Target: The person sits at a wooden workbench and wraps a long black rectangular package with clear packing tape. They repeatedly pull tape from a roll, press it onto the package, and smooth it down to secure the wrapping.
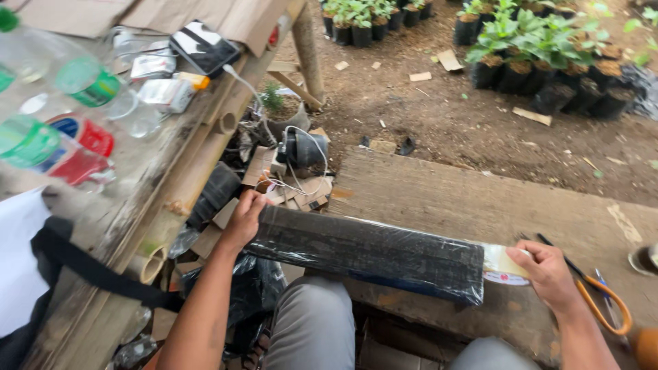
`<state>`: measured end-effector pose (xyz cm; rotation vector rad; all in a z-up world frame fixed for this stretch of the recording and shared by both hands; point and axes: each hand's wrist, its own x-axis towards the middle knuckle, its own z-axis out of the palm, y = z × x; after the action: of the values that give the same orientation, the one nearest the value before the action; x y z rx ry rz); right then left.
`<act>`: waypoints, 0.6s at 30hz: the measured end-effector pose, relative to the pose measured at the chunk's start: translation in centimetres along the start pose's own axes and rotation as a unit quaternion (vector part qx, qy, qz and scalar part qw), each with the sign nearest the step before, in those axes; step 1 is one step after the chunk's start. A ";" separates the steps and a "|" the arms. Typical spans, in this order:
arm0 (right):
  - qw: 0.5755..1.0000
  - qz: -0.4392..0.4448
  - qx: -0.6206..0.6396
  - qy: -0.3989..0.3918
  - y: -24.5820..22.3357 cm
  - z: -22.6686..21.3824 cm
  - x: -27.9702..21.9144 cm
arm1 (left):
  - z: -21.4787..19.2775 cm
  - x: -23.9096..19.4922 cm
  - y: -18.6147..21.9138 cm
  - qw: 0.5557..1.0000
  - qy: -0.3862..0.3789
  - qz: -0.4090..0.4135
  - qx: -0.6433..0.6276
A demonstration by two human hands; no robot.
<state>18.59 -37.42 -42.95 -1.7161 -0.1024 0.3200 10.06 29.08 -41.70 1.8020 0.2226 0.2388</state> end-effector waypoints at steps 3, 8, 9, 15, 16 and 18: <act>0.996 0.009 0.084 -0.013 1.8 -0.4 0.8 | -0.2 0.4 -0.8 1.000 -0.003 0.011 -0.009; 0.984 0.018 0.176 -0.022 3.4 -0.4 1.1 | -0.1 1.0 -0.7 0.989 0.071 -0.105 0.077; 0.982 0.006 0.187 -0.030 3.5 -0.3 0.9 | 0.1 1.2 -0.2 0.981 0.109 -0.109 0.121; 0.982 0.024 0.185 -0.028 1.5 0.3 0.1 | 2.3 -0.4 5.1 0.979 0.162 0.026 0.117; 0.981 0.018 0.188 -0.040 1.0 0.2 0.0 | 2.8 -1.7 6.2 0.966 0.171 0.089 0.175; 0.990 0.052 0.134 -0.010 0.1 0.5 0.0 | 3.0 -5.0 8.2 0.915 0.185 0.210 0.290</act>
<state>18.46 -36.91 -43.13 -1.4537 0.0158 0.4099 6.27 22.95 -34.63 2.3773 0.1802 0.9034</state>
